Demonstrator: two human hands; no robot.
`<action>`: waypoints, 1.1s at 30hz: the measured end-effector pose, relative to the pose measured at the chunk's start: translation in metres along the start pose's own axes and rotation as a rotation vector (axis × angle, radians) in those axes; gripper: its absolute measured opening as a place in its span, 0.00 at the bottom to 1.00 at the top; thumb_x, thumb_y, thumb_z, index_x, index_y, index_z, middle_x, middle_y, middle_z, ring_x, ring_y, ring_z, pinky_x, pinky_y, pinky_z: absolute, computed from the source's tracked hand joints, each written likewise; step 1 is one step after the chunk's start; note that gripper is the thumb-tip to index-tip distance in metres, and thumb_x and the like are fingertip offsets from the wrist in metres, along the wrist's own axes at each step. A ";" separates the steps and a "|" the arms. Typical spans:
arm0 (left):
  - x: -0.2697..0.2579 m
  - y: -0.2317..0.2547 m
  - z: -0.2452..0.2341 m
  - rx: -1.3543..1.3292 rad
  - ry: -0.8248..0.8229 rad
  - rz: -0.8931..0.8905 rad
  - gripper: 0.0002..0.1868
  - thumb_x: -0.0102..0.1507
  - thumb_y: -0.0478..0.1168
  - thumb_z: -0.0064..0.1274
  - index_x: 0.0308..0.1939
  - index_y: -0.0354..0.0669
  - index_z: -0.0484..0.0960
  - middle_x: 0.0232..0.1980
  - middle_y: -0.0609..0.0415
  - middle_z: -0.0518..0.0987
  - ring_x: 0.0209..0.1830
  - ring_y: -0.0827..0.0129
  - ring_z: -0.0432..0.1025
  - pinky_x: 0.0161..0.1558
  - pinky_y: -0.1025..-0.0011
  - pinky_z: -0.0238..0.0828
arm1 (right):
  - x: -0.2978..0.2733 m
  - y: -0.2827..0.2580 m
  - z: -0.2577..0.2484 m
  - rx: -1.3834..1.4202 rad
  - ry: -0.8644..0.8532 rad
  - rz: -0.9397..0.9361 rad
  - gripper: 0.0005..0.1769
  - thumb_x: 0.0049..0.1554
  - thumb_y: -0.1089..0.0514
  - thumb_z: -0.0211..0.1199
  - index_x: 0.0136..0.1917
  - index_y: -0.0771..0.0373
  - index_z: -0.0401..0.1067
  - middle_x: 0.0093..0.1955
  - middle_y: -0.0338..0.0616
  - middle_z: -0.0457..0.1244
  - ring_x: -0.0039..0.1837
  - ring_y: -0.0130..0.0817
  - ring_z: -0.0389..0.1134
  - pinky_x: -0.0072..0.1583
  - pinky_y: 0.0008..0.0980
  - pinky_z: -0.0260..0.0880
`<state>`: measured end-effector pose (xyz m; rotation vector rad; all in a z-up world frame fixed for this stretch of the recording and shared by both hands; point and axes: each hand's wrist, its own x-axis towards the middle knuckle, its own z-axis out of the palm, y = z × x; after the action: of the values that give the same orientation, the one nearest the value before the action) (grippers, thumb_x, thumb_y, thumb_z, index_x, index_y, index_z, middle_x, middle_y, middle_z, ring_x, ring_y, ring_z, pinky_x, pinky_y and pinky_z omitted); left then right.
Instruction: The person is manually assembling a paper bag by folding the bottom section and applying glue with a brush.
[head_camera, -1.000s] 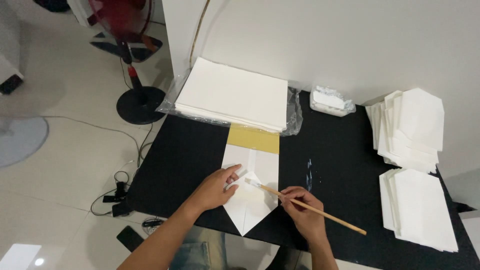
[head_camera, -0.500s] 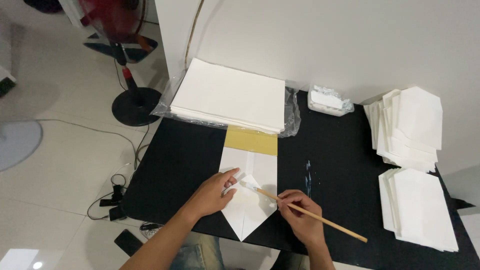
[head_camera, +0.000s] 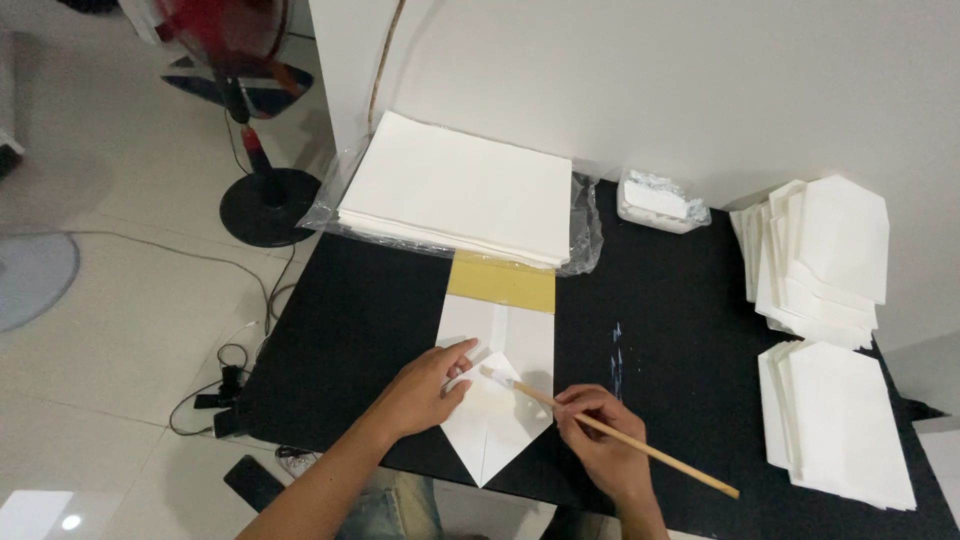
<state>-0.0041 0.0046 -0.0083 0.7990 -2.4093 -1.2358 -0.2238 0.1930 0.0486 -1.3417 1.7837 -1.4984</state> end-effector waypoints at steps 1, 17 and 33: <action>0.000 0.001 0.000 0.000 -0.001 -0.001 0.33 0.66 0.41 0.51 0.77 0.50 0.63 0.58 0.58 0.79 0.52 0.65 0.71 0.56 0.65 0.68 | 0.001 -0.003 0.002 0.000 0.000 0.001 0.04 0.51 0.67 0.71 0.41 0.62 0.80 0.48 0.50 0.73 0.49 0.32 0.77 0.50 0.28 0.82; -0.002 0.006 -0.001 -0.007 0.001 -0.032 0.33 0.67 0.42 0.51 0.77 0.50 0.63 0.57 0.58 0.79 0.51 0.66 0.71 0.54 0.65 0.70 | 0.005 -0.015 0.007 -0.057 0.025 -0.060 0.03 0.52 0.64 0.70 0.39 0.60 0.77 0.46 0.46 0.71 0.44 0.28 0.74 0.45 0.24 0.78; 0.000 0.012 -0.006 -0.017 -0.037 -0.106 0.32 0.67 0.43 0.50 0.77 0.54 0.63 0.58 0.59 0.79 0.53 0.68 0.71 0.56 0.66 0.70 | 0.009 -0.015 0.012 -0.063 0.035 -0.045 0.03 0.51 0.63 0.72 0.39 0.60 0.78 0.45 0.46 0.72 0.45 0.29 0.75 0.45 0.24 0.78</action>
<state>-0.0052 0.0065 0.0051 0.9176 -2.4090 -1.3201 -0.2123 0.1807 0.0606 -1.4027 1.8480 -1.5103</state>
